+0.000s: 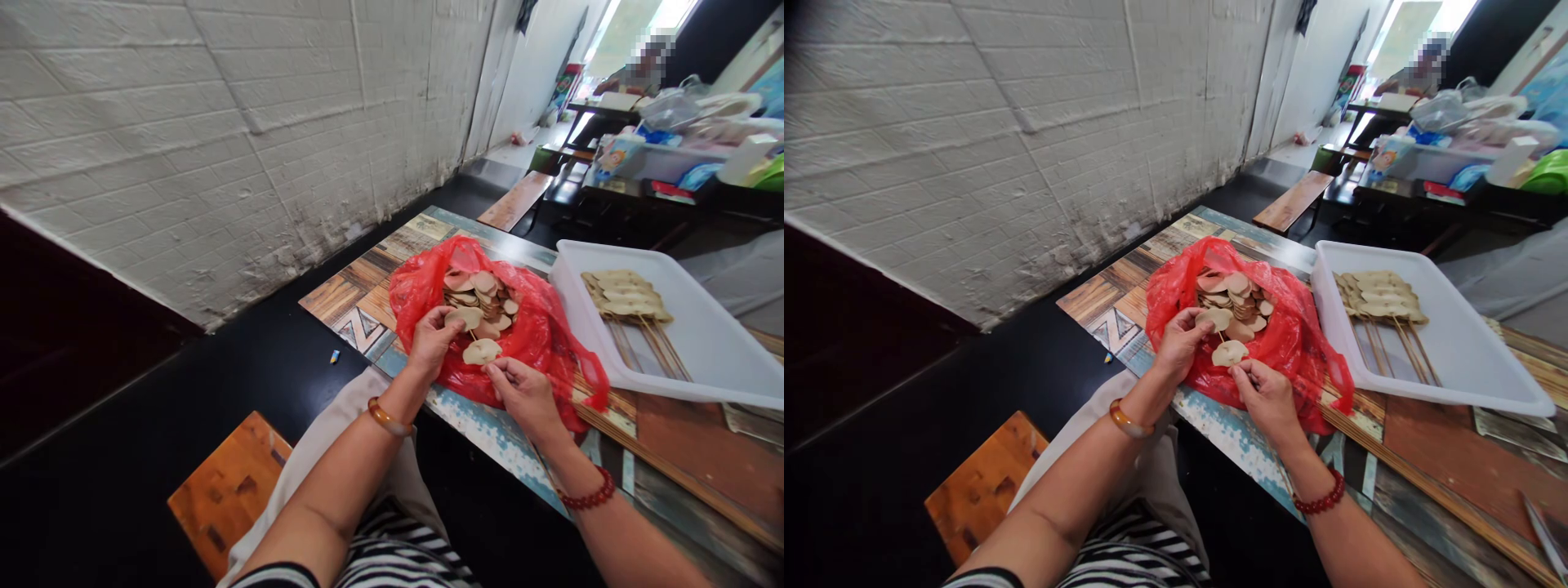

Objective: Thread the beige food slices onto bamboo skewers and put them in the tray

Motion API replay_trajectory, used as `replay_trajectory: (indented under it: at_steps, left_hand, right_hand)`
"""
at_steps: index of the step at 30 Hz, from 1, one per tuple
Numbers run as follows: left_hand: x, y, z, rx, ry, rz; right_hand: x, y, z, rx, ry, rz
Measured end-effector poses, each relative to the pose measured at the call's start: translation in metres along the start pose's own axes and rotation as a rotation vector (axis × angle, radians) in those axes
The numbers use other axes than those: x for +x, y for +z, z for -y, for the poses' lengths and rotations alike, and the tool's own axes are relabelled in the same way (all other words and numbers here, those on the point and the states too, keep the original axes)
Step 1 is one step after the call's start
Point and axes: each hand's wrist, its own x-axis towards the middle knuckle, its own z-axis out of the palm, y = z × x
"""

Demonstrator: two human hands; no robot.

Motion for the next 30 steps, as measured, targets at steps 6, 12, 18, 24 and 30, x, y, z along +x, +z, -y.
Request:
replay_trajectory:
  at_steps: [6,12,18,24,30]
  left_hand:
    - [-0.0022,0.0001,-0.0004,0.160,0.064,0.027]
    - [-0.0008,-0.0023,0.0045,0.269,0.116,0.022]
    - [0.0007,-0.0041,0.0082,0.275,0.117,0.045]
    - [-0.0010,-0.0022,0.0063,0.277,0.104,0.043]
    - [-0.0034,-0.0023,0.0080,0.273,0.100,0.085]
  right_hand:
    - [0.0001,-0.0009,0.0012,-0.040,0.009,-0.004]
    - [0.0010,-0.0001,-0.0010,-0.028,0.009,-0.006]
    - [0.0019,-0.0014,-0.0011,-0.020,-0.007,-0.003]
    - [0.0022,-0.0015,-0.0006,-0.027,-0.006,-0.021]
    - [0.0021,-0.0011,-0.0026,-0.059,-0.012,-0.027]
